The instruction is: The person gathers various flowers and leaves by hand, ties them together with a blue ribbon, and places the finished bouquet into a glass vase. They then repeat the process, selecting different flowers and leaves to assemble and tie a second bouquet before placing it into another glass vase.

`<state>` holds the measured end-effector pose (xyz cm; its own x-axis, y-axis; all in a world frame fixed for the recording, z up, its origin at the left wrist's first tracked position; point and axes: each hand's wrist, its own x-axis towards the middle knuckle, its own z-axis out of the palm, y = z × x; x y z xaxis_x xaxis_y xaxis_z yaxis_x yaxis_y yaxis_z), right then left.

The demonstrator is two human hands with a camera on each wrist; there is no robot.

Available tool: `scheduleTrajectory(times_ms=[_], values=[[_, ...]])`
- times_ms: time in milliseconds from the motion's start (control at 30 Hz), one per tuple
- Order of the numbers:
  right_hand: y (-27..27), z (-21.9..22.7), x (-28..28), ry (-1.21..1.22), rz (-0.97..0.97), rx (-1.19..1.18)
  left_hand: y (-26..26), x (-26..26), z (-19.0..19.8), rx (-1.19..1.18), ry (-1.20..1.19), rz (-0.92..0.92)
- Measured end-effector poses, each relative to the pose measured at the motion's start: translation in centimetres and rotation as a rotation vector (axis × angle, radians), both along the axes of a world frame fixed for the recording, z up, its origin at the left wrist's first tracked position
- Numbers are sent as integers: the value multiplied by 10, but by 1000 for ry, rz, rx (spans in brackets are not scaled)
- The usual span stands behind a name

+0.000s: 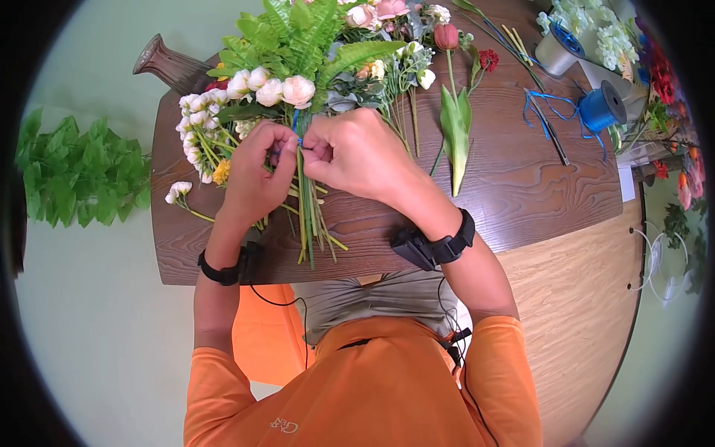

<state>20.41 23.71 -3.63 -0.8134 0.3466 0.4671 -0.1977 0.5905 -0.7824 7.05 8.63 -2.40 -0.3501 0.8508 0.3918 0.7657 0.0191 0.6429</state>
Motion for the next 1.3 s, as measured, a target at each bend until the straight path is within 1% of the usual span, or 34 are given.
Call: scheduleTrajectory(times_ms=[300, 500, 833, 933, 1000, 1100, 1200, 1300], values=[[-1, 0, 0, -38, -15, -18, 0, 0, -1, 1, -5, -3], [-1, -3, -3, -8, -17, 21, 0, 0, 1, -14, -29, 0], [-4, -4, -3, -22, -26, -8, -1, 1, 3, 1, -47, 0], [-5, -4, -3, -6, -45, 7, 0, -1, 2, 7, 15, -9], [-4, -4, -2, -53, -32, 114, 0, -2, 1, 14, 27, -10], [-5, -6, -4, -5, -54, 149, 0, -2, 0, 30, 27, -11], [-8, -7, -6, 32, -100, 93, 0, -1, -1, 41, 2, -7], [-7, -5, -5, 27, -83, 28, -1, 0, 0, 33, -21, 0]])
